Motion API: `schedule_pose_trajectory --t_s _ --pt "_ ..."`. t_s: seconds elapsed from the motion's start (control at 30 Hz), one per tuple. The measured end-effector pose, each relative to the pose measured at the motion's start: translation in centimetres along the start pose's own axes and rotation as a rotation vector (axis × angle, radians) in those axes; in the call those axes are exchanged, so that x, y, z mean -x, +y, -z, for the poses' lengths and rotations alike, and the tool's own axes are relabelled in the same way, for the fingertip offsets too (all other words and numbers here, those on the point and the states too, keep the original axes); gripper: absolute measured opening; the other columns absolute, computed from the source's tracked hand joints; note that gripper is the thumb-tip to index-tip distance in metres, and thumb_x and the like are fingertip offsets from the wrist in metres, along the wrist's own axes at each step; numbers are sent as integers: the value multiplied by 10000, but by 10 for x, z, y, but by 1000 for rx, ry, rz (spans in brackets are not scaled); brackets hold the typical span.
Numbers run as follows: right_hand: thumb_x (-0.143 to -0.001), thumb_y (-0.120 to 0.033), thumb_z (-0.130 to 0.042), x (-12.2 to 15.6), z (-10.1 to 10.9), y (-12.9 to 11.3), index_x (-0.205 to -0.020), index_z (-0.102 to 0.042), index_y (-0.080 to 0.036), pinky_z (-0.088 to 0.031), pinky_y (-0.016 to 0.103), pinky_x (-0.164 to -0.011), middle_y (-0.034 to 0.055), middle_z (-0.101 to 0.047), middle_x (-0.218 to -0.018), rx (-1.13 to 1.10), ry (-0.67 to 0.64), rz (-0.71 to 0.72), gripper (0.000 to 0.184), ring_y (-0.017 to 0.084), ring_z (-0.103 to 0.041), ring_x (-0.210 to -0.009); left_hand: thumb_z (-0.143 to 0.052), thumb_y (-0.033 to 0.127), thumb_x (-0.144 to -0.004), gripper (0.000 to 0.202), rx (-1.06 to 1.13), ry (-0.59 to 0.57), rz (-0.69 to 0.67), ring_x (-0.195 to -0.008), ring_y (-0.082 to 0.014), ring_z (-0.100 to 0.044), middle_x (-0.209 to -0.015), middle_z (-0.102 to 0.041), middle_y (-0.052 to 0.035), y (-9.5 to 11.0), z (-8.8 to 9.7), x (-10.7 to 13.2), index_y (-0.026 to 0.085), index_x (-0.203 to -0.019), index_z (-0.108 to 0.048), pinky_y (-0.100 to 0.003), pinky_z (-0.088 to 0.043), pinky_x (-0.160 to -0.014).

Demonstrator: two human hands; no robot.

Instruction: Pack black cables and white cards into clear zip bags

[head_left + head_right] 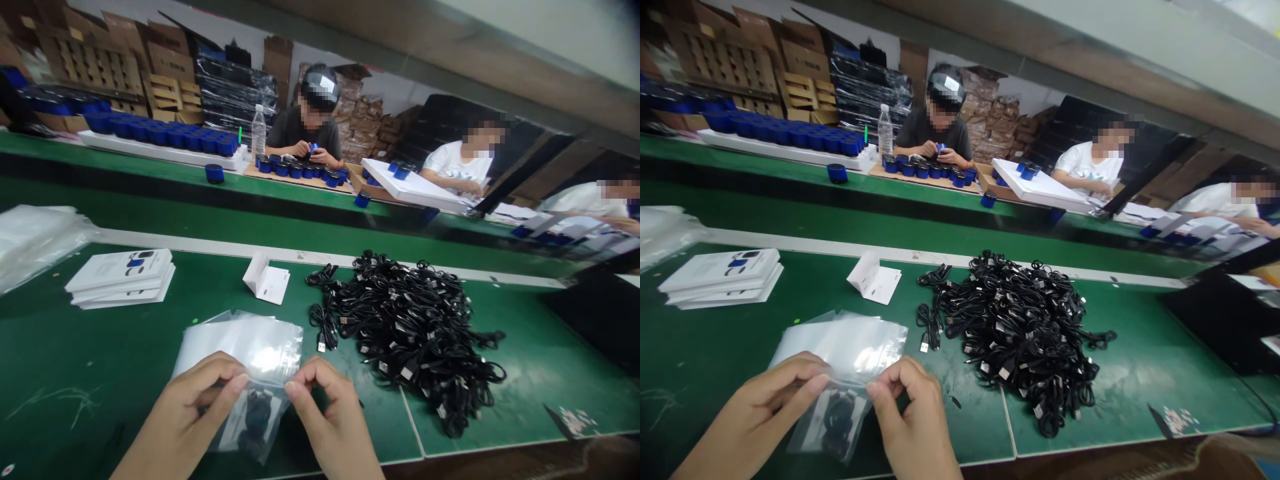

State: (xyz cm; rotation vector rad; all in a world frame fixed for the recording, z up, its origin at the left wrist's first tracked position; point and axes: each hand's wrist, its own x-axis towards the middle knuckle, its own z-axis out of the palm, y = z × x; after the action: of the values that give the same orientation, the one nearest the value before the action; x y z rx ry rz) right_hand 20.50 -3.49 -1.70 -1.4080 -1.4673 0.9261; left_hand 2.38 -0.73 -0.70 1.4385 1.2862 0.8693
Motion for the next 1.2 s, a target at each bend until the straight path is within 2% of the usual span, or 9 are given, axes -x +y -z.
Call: schedule_pose_trajectory --t_s 0.13,0.27,0.37,0.5,0.67,0.87,0.97,1.07,1.2 --pt "-839 -262 -542 -1 -12 3 -725 -555 -183 -400 228 -615 -11 -546 -683 -129 50 17 140 136 -525 -653 -537 490 -818 285 40 41 -11 -647 -134 -572 -713 -595 25 0 -6 4 234 -709 -597 -182 -432 -529" --pt "-879 -389 -512 8 -38 14 -719 -523 -196 -397 217 -526 -18 -507 -620 -283 230 -36 251 127 -476 -562 -490 542 -827 316 41 29 11 -629 -141 -589 -702 -639 34 -15 -23 12 252 -836 -614 -204 -483 -608" --pt "-897 -488 -452 20 -58 25 -793 -532 -213 -412 232 -505 -1 -534 -628 -235 307 -42 305 147 -498 -551 -493 520 -834 310 -37 122 -29 -731 -180 -637 -771 -693 1 -34 -38 20 245 -865 -634 -239 -499 -695" --pt "-912 -523 -382 31 -71 33 -745 -514 -233 -394 239 -475 -3 -512 -573 -123 293 -47 360 167 -511 -533 -447 474 -878 279 -45 173 -136 -661 -159 -625 -733 -678 10 -42 -46 25 252 -816 -604 -218 -493 -669" --pt "-941 -482 -345 28 -62 24 -764 -508 -231 -373 236 -487 -3 -507 -626 -135 332 12 348 156 -495 -555 -401 475 -901 340 -67 112 -190 -544 -127 -573 -590 -589 47 -25 -33 20 253 -701 -562 -186 -445 -551" --pt "-911 -398 -465 25 -48 22 -675 -471 -213 -338 223 -528 -28 -459 -645 -212 357 92 300 127 -451 -572 -430 442 -892 301 -65 -75 -41 -609 -127 -553 -667 -551 37 -15 -9 14 231 -731 -573 -177 -440 -572" --pt "-907 -342 -477 25 -48 23 -683 -480 -215 -325 216 -536 -36 -462 -647 -206 362 114 257 120 -450 -578 -485 450 -859 294 -37 -60 -15 -596 -122 -539 -657 -548 38 -15 -8 16 228 -698 -593 -169 -423 -556" --pt "-902 -281 -474 25 -47 22 -696 -489 -216 -323 208 -541 -41 -466 -654 -185 361 143 217 111 -448 -579 -497 434 -852 291 -29 3 -60 -609 -119 -550 -655 -560 37 -15 -10 20 227 -671 -595 -163 -422 -590" --pt "-876 -231 -491 23 -43 20 -729 -532 -214 -342 202 -556 -36 -503 -672 -183 237 164 154 110 -477 -599 -506 406 -855 241 -56 -22 -97 -629 -120 -590 -689 -612 37 -16 -9 19 242 -725 -628 -151 -443 -599"
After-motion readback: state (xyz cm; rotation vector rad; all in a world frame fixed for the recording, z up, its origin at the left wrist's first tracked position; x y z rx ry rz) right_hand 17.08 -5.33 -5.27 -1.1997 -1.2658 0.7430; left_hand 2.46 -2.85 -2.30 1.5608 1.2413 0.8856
